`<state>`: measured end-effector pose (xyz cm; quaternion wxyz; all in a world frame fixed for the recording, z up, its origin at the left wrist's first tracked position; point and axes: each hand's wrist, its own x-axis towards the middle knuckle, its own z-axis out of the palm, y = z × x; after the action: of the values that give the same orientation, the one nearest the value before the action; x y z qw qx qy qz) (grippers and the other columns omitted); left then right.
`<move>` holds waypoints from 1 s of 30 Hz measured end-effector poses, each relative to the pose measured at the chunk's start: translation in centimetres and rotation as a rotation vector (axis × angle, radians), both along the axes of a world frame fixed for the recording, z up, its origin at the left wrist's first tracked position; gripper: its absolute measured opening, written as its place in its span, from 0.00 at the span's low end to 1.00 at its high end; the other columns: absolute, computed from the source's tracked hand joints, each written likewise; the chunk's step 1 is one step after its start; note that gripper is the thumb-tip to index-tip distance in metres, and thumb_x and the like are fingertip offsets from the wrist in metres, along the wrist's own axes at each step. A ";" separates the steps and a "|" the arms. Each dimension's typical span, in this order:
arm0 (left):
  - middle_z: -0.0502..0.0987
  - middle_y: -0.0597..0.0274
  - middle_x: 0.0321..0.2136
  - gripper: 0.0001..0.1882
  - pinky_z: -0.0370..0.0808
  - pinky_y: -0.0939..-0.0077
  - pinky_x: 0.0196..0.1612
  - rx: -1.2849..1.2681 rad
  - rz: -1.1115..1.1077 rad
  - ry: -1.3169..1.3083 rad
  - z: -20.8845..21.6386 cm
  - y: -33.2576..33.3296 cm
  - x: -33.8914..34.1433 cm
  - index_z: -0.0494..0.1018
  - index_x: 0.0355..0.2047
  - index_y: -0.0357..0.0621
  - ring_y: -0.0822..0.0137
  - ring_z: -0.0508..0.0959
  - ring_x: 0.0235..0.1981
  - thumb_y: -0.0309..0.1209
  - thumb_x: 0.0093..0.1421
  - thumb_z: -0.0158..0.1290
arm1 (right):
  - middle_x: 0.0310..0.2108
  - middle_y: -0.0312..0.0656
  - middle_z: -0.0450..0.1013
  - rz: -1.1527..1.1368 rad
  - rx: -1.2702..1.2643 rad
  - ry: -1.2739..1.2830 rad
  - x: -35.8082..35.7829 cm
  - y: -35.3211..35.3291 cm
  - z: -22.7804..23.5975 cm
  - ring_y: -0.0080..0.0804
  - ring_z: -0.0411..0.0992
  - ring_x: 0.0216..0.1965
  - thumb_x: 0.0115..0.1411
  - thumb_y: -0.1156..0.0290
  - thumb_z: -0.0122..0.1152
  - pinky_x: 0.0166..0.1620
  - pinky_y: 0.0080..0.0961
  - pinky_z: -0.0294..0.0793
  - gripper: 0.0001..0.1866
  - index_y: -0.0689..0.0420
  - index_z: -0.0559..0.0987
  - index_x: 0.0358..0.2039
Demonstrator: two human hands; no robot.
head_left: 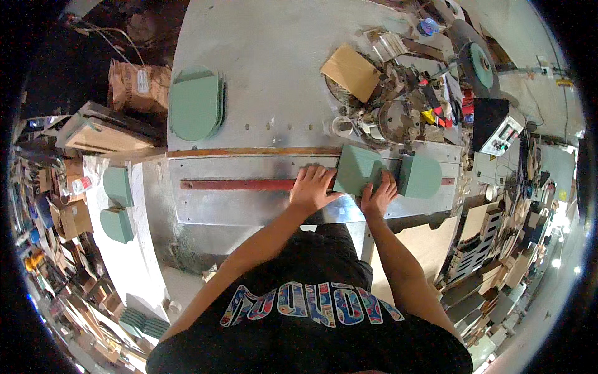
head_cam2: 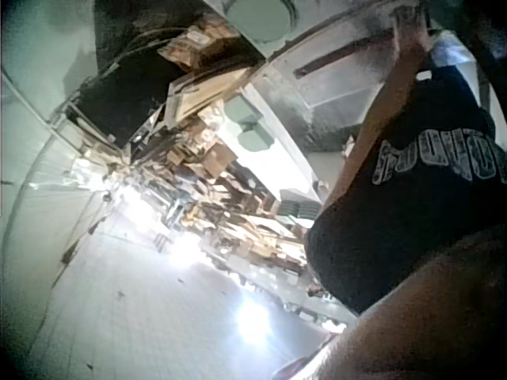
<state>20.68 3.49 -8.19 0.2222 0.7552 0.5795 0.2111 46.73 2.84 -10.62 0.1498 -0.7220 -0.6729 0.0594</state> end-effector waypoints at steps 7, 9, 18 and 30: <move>0.76 0.58 0.51 0.41 0.70 0.49 0.61 0.029 0.017 -0.025 -0.5 0.0 0.0 0.75 0.60 0.53 0.52 0.75 0.56 0.63 0.52 0.68 | 0.70 0.54 0.62 -0.011 0.027 -0.028 -0.1 0.0 0.1 0.61 0.59 0.69 0.65 0.57 0.59 0.71 0.64 0.50 0.37 0.52 0.63 0.73; 0.76 0.58 0.51 0.42 0.70 0.49 0.60 -0.026 0.004 -0.034 -0.6 0.2 0.2 0.75 0.60 0.53 0.52 0.75 0.56 0.64 0.52 0.68 | 0.70 0.52 0.63 -0.030 0.017 -0.049 -0.1 -0.1 -0.2 0.59 0.59 0.69 0.64 0.58 0.60 0.71 0.62 0.49 0.37 0.52 0.63 0.72; 0.76 0.57 0.47 0.39 0.70 0.49 0.58 0.102 0.045 -0.014 -0.6 0.2 0.3 0.77 0.56 0.50 0.49 0.75 0.53 0.65 0.55 0.65 | 0.68 0.52 0.63 -0.028 -0.019 -0.021 -0.3 0.3 0.4 0.60 0.59 0.68 0.63 0.59 0.60 0.72 0.63 0.49 0.38 0.52 0.62 0.72; 0.78 0.55 0.48 0.42 0.72 0.50 0.57 0.083 0.047 -0.029 -0.1 0.1 0.3 0.77 0.58 0.49 0.49 0.77 0.52 0.64 0.53 0.67 | 0.68 0.54 0.64 0.024 0.012 -0.012 -0.5 0.5 1.2 0.60 0.59 0.68 0.66 0.58 0.58 0.72 0.62 0.49 0.37 0.54 0.63 0.73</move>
<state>20.95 3.56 -8.29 0.1940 0.7469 0.5844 0.2509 46.23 3.33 -9.45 0.1493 -0.7132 -0.6828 0.0525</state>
